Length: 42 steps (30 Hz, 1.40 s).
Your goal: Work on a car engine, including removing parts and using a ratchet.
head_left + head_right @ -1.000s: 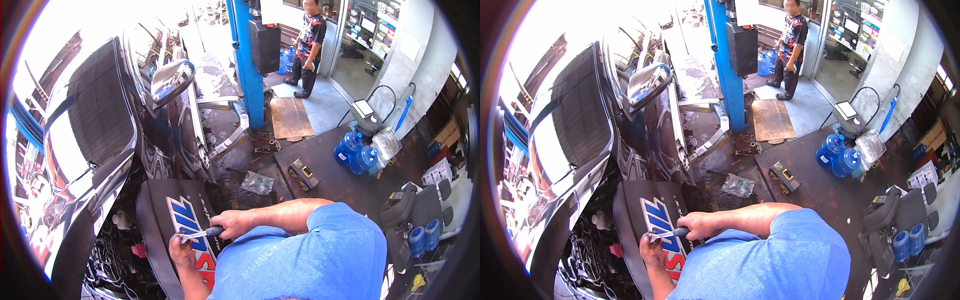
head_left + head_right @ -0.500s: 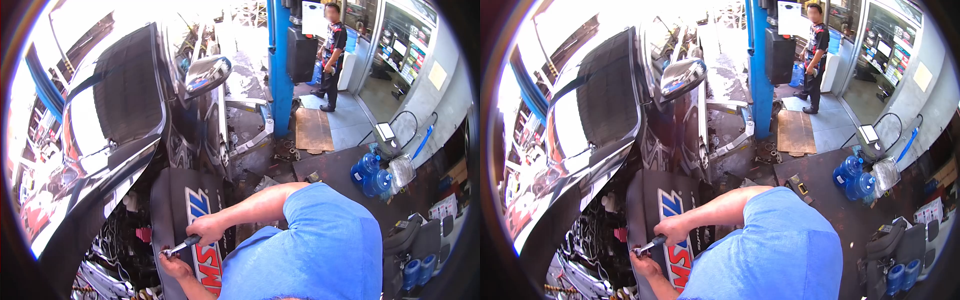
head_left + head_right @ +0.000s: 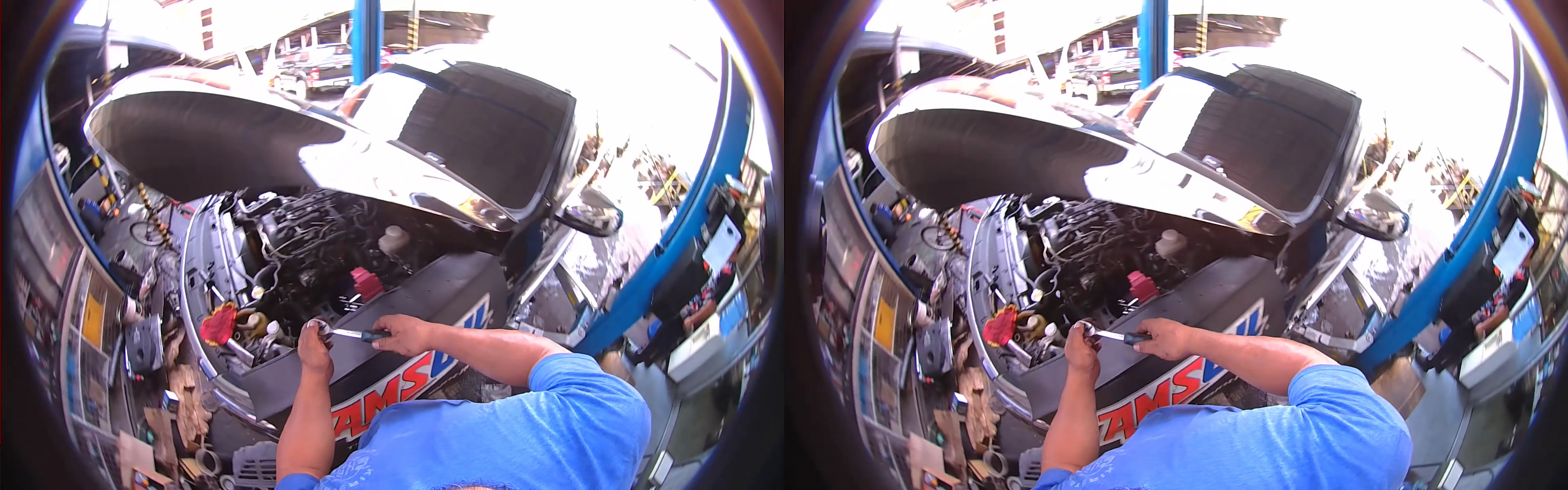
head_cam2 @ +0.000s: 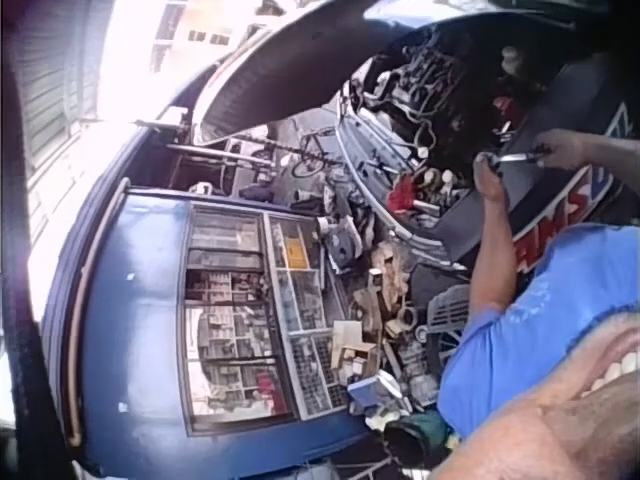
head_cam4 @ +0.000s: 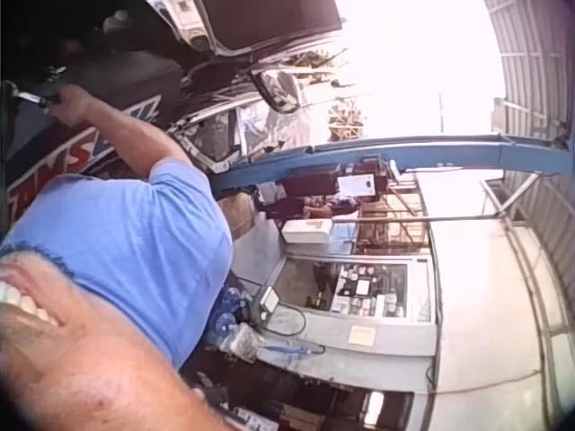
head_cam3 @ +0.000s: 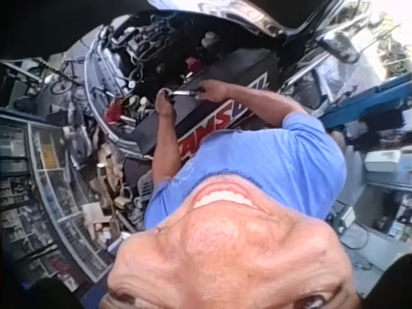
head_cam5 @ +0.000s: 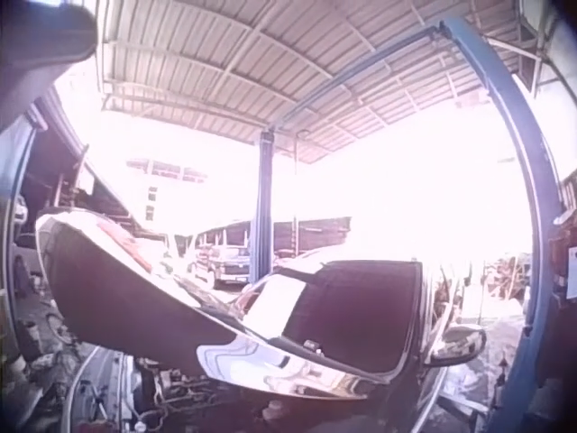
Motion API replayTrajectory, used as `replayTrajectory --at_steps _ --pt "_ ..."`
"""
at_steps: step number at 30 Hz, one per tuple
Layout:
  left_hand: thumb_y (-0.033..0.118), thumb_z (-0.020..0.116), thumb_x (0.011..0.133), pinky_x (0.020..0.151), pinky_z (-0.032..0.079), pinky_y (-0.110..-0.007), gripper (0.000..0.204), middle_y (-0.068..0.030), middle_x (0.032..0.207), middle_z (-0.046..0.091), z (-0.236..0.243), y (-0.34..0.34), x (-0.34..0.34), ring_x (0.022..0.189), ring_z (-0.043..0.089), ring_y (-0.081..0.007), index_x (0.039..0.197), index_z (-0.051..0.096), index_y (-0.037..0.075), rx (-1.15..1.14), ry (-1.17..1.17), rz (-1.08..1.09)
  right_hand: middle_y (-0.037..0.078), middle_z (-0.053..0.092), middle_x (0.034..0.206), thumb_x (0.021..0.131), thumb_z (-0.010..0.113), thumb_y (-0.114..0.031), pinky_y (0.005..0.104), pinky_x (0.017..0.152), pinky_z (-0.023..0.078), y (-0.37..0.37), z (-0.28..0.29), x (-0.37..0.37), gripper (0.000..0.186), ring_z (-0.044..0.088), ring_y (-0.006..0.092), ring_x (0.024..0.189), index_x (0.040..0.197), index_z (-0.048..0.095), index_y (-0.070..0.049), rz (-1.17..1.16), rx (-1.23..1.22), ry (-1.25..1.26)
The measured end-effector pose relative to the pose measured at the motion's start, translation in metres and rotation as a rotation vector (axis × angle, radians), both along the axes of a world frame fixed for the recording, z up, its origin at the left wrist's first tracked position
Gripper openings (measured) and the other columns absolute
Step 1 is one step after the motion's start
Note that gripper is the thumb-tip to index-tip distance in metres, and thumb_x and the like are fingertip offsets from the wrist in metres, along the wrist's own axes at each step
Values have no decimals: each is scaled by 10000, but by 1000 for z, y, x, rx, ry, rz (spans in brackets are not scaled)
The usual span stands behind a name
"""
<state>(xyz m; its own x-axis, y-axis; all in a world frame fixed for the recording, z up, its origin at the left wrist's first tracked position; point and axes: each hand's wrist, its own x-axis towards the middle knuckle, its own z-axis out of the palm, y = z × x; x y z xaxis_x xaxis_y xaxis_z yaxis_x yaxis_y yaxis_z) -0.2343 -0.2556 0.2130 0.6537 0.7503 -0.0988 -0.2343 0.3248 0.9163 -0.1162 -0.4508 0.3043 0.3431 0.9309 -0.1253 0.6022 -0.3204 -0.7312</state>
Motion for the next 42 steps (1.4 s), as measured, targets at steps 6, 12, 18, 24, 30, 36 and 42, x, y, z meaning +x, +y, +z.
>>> replayTrajectory --at_steps 6,12,18,24,30,36,42 --pt "327 425 976 564 378 -236 306 18 854 602 -21 46 -19 655 522 -82 1106 585 101 -39 -34 58 36 568 814 925 597 -200 245 589 429 64 -9 -14 420 520 90 657 1257 445 9 130 -153 592" --pt "289 439 981 593 378 -245 283 14 864 549 -32 61 -22 708 480 -85 1114 581 84 -156 -220 151 23 538 783 917 600 -154 240 540 409 103 -11 -30 418 495 84 626 1277 451 -2 93 -219 664" --pt "257 459 989 628 388 -228 240 21 849 547 -54 49 -16 736 483 -62 1071 592 75 -283 -313 233 18 560 809 907 623 -125 239 551 430 111 -39 -20 445 498 71 642 1301 455 -3 -29 -279 642" --pt "296 484 978 758 412 -266 249 39 919 566 -61 56 0 836 517 -74 1090 602 108 -607 -412 269 -15 559 938 873 646 -46 194 624 421 131 -49 2 506 490 39 735 1334 439 -5 -15 -346 475" --pt "296 446 951 818 434 -362 298 -19 942 596 -86 107 82 885 556 -164 1118 589 95 -785 -435 361 -18 553 927 871 622 -43 194 641 434 179 -67 45 477 500 46 738 1315 451 -3 -45 -256 549" --pt "328 449 928 847 425 -422 269 -79 951 622 -141 176 155 911 577 -246 1021 564 103 -946 -313 352 30 553 885 849 582 -39 231 527 404 246 -132 106 483 487 66 633 1300 431 44 -110 -330 613" --pt "311 402 946 838 428 -472 280 -84 967 621 -204 248 211 887 625 -293 1000 580 101 -1062 -139 433 27 559 865 844 567 -20 236 524 403 314 -210 148 511 484 74 602 1319 411 85 -91 -184 476"
